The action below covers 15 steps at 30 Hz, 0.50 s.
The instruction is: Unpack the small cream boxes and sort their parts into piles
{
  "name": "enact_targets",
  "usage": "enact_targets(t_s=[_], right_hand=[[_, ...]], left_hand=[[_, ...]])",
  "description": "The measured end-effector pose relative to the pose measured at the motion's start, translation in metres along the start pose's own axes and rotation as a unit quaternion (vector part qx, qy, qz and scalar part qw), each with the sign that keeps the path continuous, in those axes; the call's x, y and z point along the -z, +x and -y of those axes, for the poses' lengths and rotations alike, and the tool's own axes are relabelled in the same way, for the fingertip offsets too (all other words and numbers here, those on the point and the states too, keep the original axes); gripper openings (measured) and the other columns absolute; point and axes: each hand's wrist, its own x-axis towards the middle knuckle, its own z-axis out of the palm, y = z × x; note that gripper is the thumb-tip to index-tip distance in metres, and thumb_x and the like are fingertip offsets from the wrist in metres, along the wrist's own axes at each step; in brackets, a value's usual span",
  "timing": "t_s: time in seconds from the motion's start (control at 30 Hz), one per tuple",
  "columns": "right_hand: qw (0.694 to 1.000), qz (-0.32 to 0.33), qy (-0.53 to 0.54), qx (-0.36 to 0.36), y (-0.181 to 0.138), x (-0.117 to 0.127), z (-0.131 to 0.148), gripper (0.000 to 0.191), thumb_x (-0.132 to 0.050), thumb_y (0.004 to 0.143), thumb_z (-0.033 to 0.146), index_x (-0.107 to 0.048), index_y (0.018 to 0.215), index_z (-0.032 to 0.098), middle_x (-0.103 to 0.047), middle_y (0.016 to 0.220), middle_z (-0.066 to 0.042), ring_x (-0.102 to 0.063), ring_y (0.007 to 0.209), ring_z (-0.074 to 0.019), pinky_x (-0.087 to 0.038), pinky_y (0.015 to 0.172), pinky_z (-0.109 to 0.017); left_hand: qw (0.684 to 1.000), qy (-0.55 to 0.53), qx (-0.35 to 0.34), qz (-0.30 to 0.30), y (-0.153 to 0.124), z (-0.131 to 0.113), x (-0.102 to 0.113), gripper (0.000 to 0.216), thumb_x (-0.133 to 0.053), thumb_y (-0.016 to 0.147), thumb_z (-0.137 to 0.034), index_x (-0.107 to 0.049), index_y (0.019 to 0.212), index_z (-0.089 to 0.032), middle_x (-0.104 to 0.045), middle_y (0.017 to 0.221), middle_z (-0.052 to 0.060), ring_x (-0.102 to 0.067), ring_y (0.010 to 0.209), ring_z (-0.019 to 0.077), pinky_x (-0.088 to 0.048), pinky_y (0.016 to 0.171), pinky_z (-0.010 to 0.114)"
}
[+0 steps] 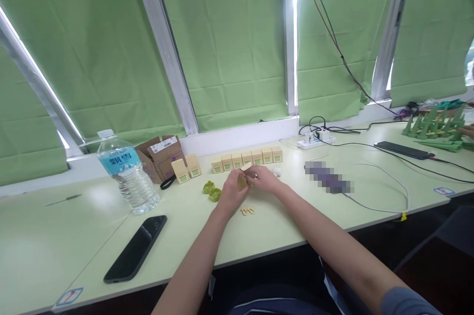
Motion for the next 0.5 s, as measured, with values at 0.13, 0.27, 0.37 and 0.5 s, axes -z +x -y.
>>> enact_targets(t_s=[0.13, 0.27, 0.37, 0.5], right_hand=[[1.000, 0.008, -0.026, -0.010, 0.002, -0.003, -0.006, 0.020, -0.054, 0.085, 0.017, -0.073, 0.091, 0.021, -0.067, 0.095, -0.009, -0.061, 0.086, -0.0227, -0.044, 0.073, -0.031], [1.000, -0.022, -0.009, -0.002, 0.005, -0.009, -0.014, 0.021, -0.048, 0.091, 0.019, -0.068, 0.095, 0.021, -0.066, 0.097, -0.008, -0.059, 0.089, -0.0221, -0.043, 0.075, -0.032], [0.998, -0.053, 0.030, 0.006, 0.006, -0.010, -0.015, 0.020, -0.044, 0.096, 0.027, -0.063, 0.095, 0.023, -0.066, 0.094, -0.006, -0.059, 0.088, -0.0205, -0.043, 0.076, -0.031], [0.994, -0.083, 0.073, -0.001, 0.006, -0.009, -0.012, 0.025, -0.038, 0.099, 0.040, -0.057, 0.094, 0.023, -0.064, 0.089, -0.003, -0.058, 0.081, -0.0191, -0.043, 0.074, -0.031]], left_hand=[[0.999, 0.019, -0.020, 0.020, 0.000, -0.002, 0.000, 0.026, -0.060, 0.082, -0.020, -0.053, 0.107, -0.024, -0.061, 0.116, 0.007, -0.057, 0.110, 0.0232, -0.046, 0.094, 0.040], [0.999, 0.030, -0.017, 0.021, 0.001, -0.001, -0.001, 0.028, -0.060, 0.081, -0.020, -0.054, 0.109, -0.024, -0.061, 0.117, 0.007, -0.056, 0.113, 0.0246, -0.045, 0.096, 0.041], [1.000, 0.028, 0.001, 0.000, 0.002, 0.001, -0.003, 0.028, -0.062, 0.080, -0.024, -0.053, 0.107, -0.024, -0.062, 0.112, 0.007, -0.058, 0.108, 0.0243, -0.046, 0.092, 0.040], [0.999, 0.017, 0.037, -0.034, 0.002, 0.003, -0.004, 0.038, -0.067, 0.077, -0.026, -0.051, 0.111, -0.023, -0.062, 0.110, 0.007, -0.060, 0.102, 0.0237, -0.047, 0.088, 0.039]])
